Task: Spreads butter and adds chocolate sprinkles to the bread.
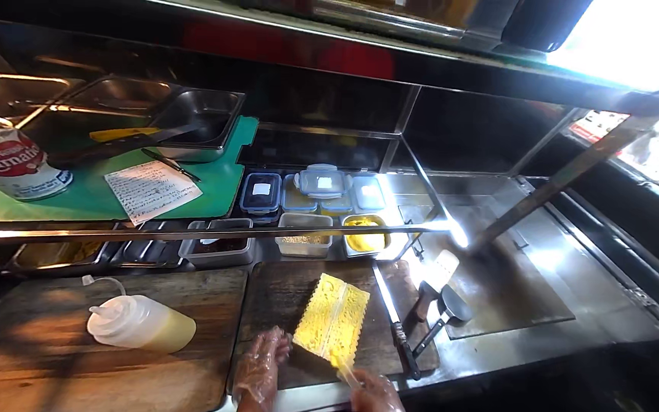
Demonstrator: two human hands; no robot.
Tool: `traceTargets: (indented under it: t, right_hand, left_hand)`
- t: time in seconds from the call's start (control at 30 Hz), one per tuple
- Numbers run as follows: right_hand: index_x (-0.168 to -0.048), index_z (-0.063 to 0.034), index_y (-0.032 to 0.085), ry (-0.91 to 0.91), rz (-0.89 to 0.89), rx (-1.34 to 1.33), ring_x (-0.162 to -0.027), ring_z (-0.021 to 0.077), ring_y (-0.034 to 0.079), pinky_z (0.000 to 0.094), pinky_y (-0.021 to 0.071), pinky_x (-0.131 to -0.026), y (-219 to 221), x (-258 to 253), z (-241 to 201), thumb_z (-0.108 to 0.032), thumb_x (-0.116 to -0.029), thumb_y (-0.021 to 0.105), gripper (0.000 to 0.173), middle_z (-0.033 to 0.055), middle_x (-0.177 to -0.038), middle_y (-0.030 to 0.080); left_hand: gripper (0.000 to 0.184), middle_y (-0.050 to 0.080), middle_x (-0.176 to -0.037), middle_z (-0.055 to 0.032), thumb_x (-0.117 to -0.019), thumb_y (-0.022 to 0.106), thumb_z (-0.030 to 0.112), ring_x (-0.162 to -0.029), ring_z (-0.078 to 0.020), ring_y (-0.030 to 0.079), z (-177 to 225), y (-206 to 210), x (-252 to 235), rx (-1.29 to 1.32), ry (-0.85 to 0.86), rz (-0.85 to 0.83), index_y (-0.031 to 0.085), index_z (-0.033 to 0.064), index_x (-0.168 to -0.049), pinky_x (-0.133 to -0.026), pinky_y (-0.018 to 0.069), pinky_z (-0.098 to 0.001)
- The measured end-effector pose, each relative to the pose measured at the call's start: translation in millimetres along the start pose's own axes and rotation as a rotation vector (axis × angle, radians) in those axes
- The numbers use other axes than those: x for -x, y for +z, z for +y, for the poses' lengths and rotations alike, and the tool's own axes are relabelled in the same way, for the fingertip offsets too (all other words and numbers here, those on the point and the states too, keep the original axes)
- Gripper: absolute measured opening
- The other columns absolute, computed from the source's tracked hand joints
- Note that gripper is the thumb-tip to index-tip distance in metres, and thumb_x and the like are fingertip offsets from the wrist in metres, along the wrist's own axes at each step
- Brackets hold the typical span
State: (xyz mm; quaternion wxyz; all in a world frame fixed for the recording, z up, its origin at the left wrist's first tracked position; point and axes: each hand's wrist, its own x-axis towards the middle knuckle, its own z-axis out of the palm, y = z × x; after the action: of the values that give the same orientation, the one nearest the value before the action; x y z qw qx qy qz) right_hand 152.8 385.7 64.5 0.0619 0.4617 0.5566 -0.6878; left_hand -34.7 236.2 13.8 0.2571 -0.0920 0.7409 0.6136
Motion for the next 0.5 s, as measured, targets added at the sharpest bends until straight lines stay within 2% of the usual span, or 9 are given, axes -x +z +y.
traceTargets:
  t: [0.07,0.13,0.17,0.23,0.33,0.37,0.43,0.47,0.5]
  right_hand:
    - [-0.135,-0.0031,0.062,0.027,0.042,0.071,-0.063,0.0097,0.054,0.03,0.0474,-0.06,1.6,-14.4,-8.7,-0.001,-0.0966,0.056,0.039,0.0036,-0.078,0.062]
    - [-0.135,-0.002,0.062,-0.006,0.127,0.034,-0.066,0.0113,0.054,0.0317,0.0483,-0.063,-11.7,-19.1,-6.7,0.0,-0.0959,0.056,0.039,0.0053,-0.08,0.062]
    - [-0.134,-0.0005,0.062,-0.04,0.144,-0.014,-0.063,0.0107,0.053,0.0306,0.0475,-0.06,-23.0,-18.5,-6.7,0.002,-0.0951,0.056,0.039,0.0053,-0.078,0.061]
    - [-0.133,0.0008,0.061,-0.08,0.114,-0.157,-0.054,0.0091,0.047,0.0274,0.042,-0.05,-46.8,-17.3,-8.4,0.004,-0.0933,0.056,0.04,0.005,-0.074,0.059]
    - [-0.135,-0.0025,0.06,-0.12,0.038,-0.268,-0.052,0.0086,0.046,0.0257,0.0412,-0.046,-77.3,-23.2,-24.8,0.002,-0.0952,0.057,0.041,0.0046,-0.074,0.059]
    - [-0.136,-0.004,0.06,-0.129,0.027,-0.271,-0.05,0.0085,0.046,0.0252,0.0407,-0.045,-86.4,-25.5,-30.1,0.001,-0.0955,0.057,0.041,0.0047,-0.074,0.059]
    - [-0.136,-0.0043,0.061,-0.169,0.028,-0.287,-0.049,0.0078,0.044,0.0246,0.0389,-0.044,-105.2,-26.8,-36.8,0.0,-0.0946,0.057,0.042,0.0048,-0.073,0.059]
    - [-0.135,-0.0034,0.062,-0.198,0.035,-0.297,-0.05,0.0075,0.045,0.0246,0.0396,-0.045,-115.2,-27.7,-37.3,0.001,-0.0937,0.057,0.042,0.0048,-0.074,0.06]
    - [-0.133,-0.0019,0.062,-0.224,0.049,-0.306,-0.051,0.0074,0.046,0.0247,0.0409,-0.046,-124.6,-29.5,-35.7,0.002,-0.0925,0.058,0.041,0.0047,-0.075,0.061]
  left_hand:
    - [0.036,0.073,-0.101,-0.0089,-0.1085,0.048,0.031,-0.09,-0.0171,0.072,5.7,10.2,-17.9,-0.189,0.119,0.01,0.066,0.002,-0.121,-0.081,0.0611,-0.0356]
    - [0.041,0.073,-0.115,-0.0087,-0.1089,0.045,0.038,-0.107,-0.02,0.07,14.0,21.7,-36.3,-0.479,0.125,-0.033,0.069,0.0085,-0.127,-0.097,0.0559,-0.0421]
    - [0.043,0.072,-0.121,-0.0083,-0.1089,0.044,0.042,-0.115,-0.022,0.067,22.3,29.3,-43.5,-0.624,0.093,-0.058,0.069,0.0124,-0.129,-0.104,0.0511,-0.0461]
    - [0.048,0.07,-0.127,-0.0067,-0.1075,0.041,0.051,-0.124,-0.0246,0.063,33.5,45.7,-56.0,-0.841,0.024,-0.074,0.068,0.0199,-0.131,-0.108,0.0462,-0.051]
    - [0.055,0.061,-0.143,-0.011,-0.1089,0.036,0.052,-0.133,-0.0284,0.056,46.9,64.9,-71.9,-0.827,-0.079,-0.139,0.058,0.0174,-0.144,-0.113,0.042,-0.0537]
    - [0.056,0.063,-0.139,-0.0112,-0.1093,0.034,0.053,-0.126,-0.0271,0.06,49.4,68.6,-73.6,-0.727,-0.119,-0.152,0.059,0.0163,-0.144,-0.108,0.0467,-0.0513]
    - [0.061,0.069,-0.101,-0.0097,-0.1065,0.034,0.061,-0.084,-0.0236,0.065,67.0,81.6,-58.2,-0.526,-0.142,-0.144,0.07,0.0134,-0.12,-0.075,0.0541,-0.0449]
    - [0.059,0.069,-0.091,-0.0049,-0.1067,0.034,0.06,-0.073,-0.0187,0.064,86.5,89.5,-38.5,-0.544,-0.07,-0.168,0.071,0.0154,-0.115,-0.067,0.0544,-0.0393]
    - [0.052,0.073,-0.098,-0.0014,-0.108,0.036,0.055,-0.08,-0.0151,0.069,105.3,96.5,-15.6,-0.635,0.051,-0.188,0.071,0.0183,-0.12,-0.075,0.0578,-0.0371]
